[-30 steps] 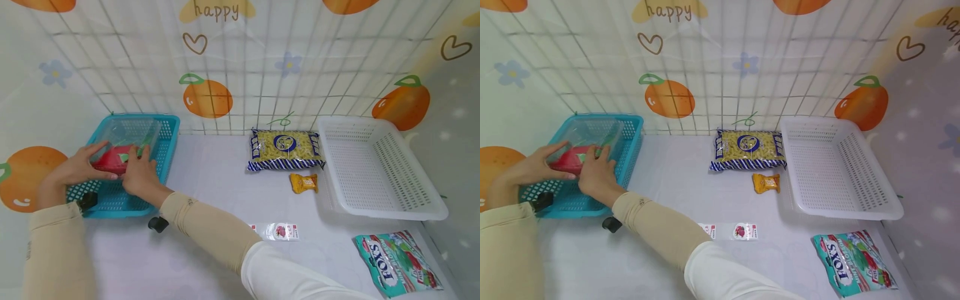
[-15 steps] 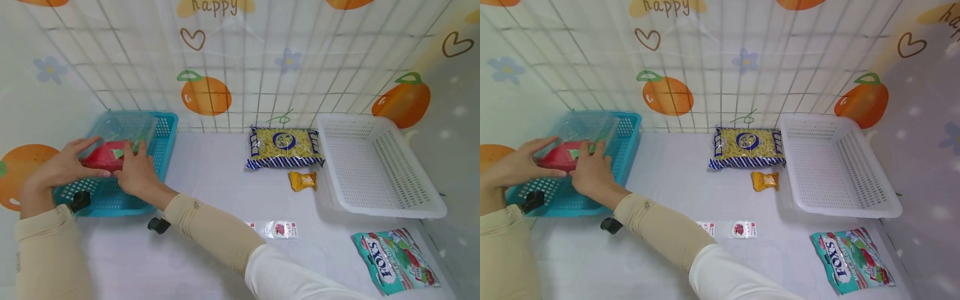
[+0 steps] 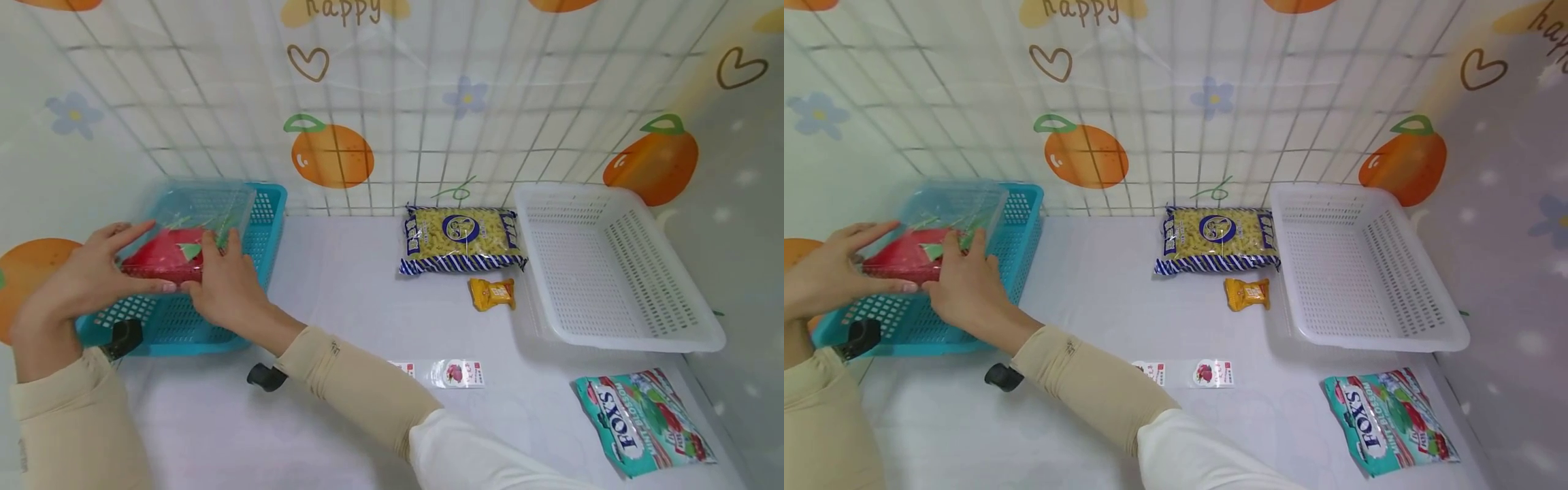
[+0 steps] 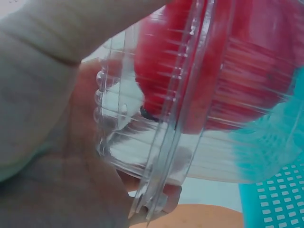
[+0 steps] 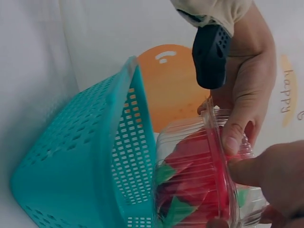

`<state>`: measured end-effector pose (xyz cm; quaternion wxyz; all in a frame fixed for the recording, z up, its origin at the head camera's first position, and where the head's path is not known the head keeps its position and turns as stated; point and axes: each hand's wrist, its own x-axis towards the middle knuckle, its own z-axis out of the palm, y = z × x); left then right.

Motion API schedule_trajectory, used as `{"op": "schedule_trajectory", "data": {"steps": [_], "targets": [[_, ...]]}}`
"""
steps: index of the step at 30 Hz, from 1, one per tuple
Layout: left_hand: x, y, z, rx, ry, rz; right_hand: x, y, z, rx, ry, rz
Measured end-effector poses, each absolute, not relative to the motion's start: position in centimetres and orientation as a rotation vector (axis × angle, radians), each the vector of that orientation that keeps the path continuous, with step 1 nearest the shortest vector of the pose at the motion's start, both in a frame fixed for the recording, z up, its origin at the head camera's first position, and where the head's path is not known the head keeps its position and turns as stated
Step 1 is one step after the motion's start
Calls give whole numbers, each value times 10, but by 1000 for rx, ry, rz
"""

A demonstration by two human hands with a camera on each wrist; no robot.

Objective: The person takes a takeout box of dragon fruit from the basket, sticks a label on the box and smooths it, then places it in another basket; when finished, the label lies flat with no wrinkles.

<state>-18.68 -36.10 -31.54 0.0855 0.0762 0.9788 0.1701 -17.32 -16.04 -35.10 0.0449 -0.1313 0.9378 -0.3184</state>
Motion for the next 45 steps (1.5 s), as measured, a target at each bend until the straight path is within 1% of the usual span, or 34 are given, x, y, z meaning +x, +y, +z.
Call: {"op": "schedule_trajectory", "data": {"steps": [15,21,37,45], "targets": [[-170,-330,-305,222,2966,501,-161,-121,-339,-498,2848,-1082],[-166,-319,-307,239,2943,535,-157,-107,-341,-525,2851,-1115],[-144,-281,-306,270,2967,614,-139,-64,-339,-520,2860,-1251],[-139,-267,-310,298,2987,654,-130,-47,-343,-490,2842,-1322]]}}
